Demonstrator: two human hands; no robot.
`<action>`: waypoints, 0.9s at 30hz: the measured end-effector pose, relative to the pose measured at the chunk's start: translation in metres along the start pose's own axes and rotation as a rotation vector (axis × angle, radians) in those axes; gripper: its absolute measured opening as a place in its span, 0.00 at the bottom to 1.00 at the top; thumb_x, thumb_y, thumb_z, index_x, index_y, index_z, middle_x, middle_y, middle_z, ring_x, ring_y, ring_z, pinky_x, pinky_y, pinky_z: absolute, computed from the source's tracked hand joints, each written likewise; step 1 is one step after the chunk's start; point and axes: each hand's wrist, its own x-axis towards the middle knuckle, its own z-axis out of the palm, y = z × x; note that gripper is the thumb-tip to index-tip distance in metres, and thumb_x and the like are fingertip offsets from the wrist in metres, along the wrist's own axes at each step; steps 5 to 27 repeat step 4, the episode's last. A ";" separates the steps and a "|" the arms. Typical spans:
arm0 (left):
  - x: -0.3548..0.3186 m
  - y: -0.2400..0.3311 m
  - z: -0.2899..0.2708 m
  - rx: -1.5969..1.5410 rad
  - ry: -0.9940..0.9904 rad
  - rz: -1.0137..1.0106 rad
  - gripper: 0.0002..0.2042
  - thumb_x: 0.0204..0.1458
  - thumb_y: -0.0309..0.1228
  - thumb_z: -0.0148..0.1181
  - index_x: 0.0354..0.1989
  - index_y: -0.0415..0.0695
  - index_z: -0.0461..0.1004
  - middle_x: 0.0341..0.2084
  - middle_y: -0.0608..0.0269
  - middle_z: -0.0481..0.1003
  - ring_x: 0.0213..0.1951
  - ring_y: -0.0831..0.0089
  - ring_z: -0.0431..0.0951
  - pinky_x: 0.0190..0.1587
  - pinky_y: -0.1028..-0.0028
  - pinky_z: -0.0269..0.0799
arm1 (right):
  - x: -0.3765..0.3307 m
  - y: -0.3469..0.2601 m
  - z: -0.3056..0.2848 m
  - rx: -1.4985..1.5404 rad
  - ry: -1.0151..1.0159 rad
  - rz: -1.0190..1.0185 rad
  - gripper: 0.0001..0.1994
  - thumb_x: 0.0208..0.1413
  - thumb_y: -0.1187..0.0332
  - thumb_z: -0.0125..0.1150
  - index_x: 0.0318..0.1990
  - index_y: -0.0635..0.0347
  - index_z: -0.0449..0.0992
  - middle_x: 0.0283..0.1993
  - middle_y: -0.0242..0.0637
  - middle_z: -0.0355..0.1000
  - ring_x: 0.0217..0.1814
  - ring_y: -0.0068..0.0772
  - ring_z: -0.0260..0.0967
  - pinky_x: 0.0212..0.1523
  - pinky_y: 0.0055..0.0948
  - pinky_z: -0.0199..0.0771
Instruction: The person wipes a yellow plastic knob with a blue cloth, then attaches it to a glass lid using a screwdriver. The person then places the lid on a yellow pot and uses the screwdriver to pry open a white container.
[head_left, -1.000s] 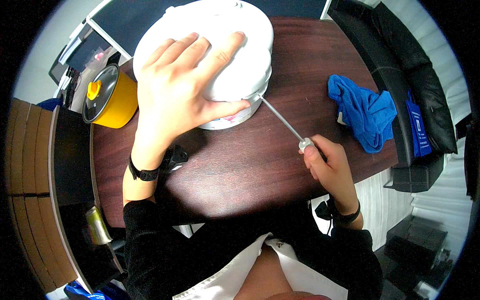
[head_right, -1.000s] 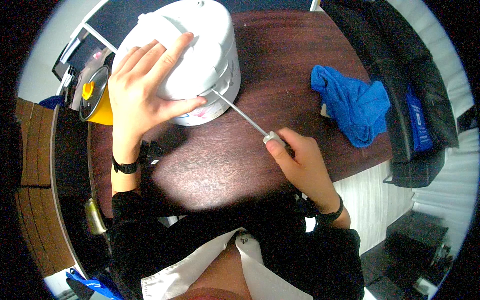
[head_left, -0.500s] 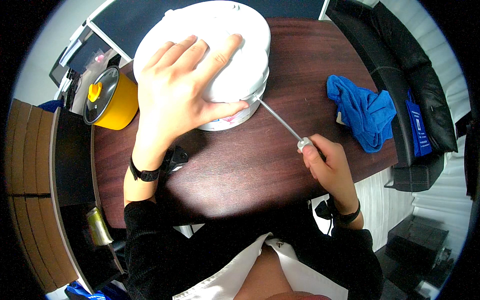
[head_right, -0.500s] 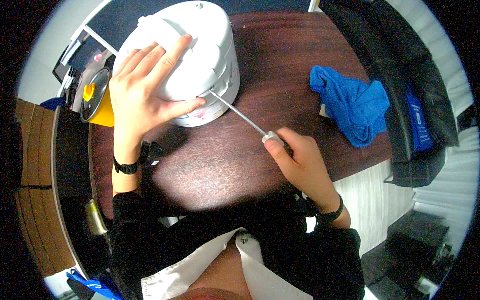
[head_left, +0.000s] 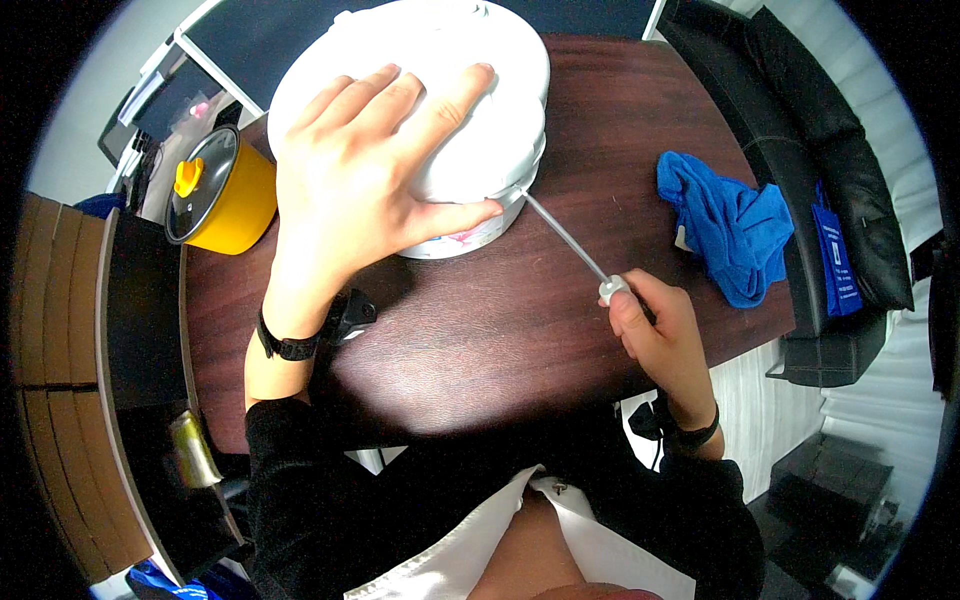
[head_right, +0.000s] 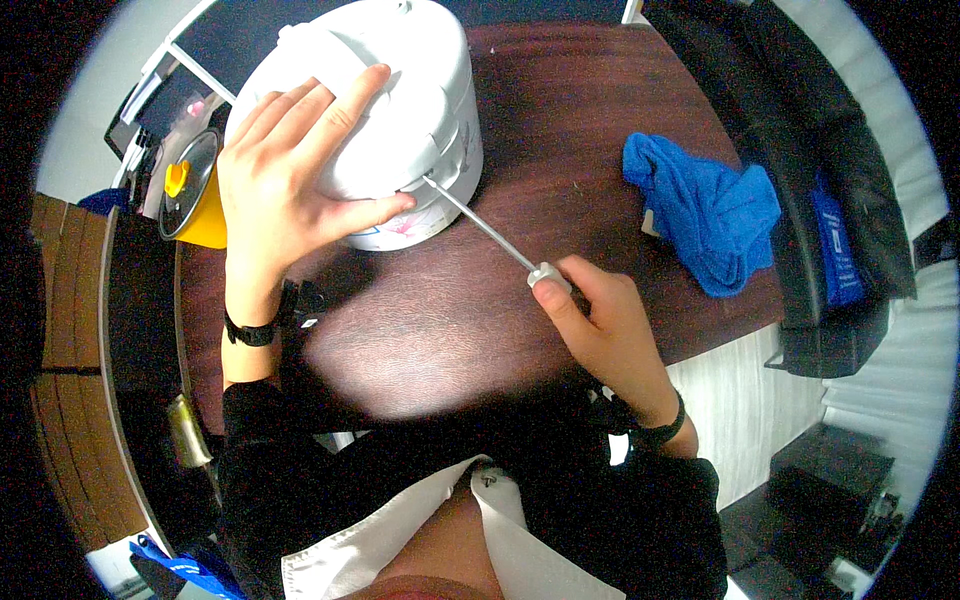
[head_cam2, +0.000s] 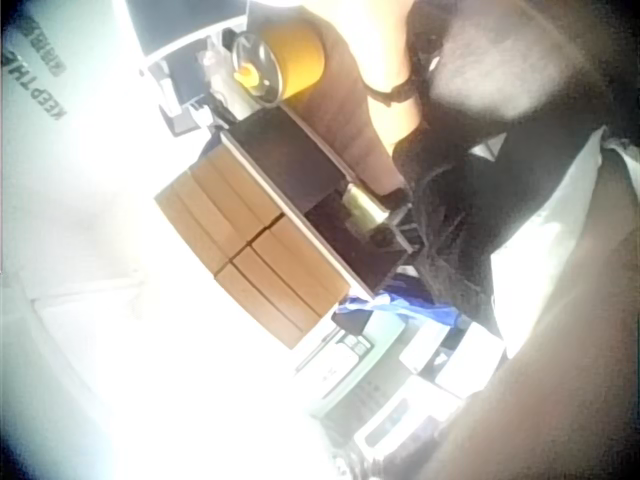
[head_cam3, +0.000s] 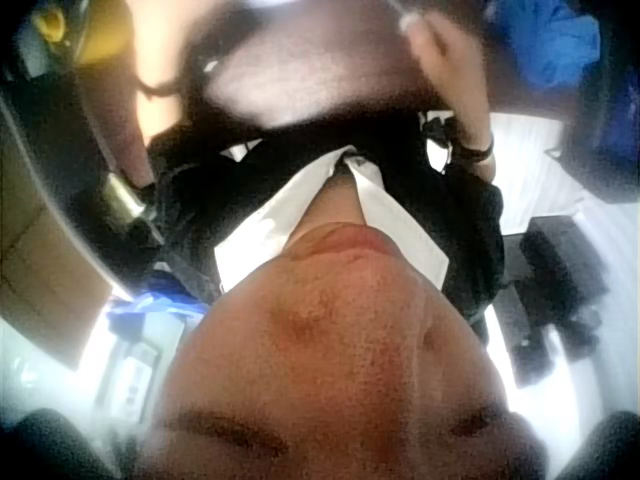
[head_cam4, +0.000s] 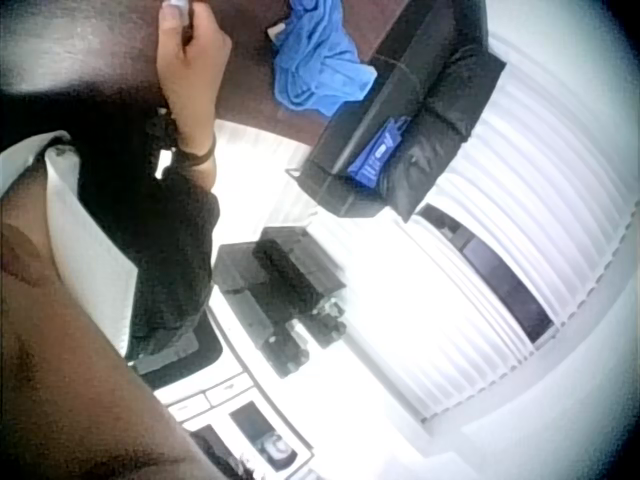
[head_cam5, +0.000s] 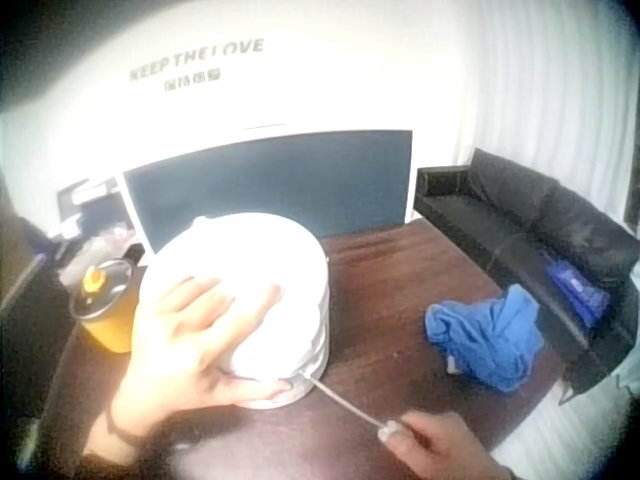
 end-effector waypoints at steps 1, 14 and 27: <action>0.000 0.000 0.000 0.004 0.001 0.003 0.37 0.34 0.60 0.63 0.56 0.56 0.72 0.31 0.60 0.74 0.40 0.60 0.78 0.41 0.66 0.70 | 0.000 -0.001 0.000 0.010 0.003 -0.002 0.12 0.59 0.62 0.56 0.34 0.64 0.74 0.23 0.46 0.69 0.24 0.39 0.70 0.25 0.31 0.62; 0.000 0.000 -0.001 0.000 -0.006 0.004 0.37 0.34 0.59 0.64 0.56 0.55 0.72 0.31 0.60 0.74 0.40 0.60 0.78 0.41 0.66 0.70 | 0.001 0.000 0.000 -0.010 0.002 -0.008 0.12 0.59 0.62 0.56 0.33 0.64 0.74 0.22 0.45 0.69 0.24 0.35 0.71 0.25 0.31 0.62; 0.000 0.000 -0.001 0.000 -0.006 0.004 0.37 0.34 0.59 0.64 0.56 0.55 0.72 0.31 0.60 0.74 0.40 0.60 0.78 0.41 0.66 0.70 | 0.001 0.000 0.000 -0.010 0.002 -0.008 0.12 0.59 0.62 0.56 0.33 0.64 0.74 0.22 0.45 0.69 0.24 0.35 0.71 0.25 0.31 0.62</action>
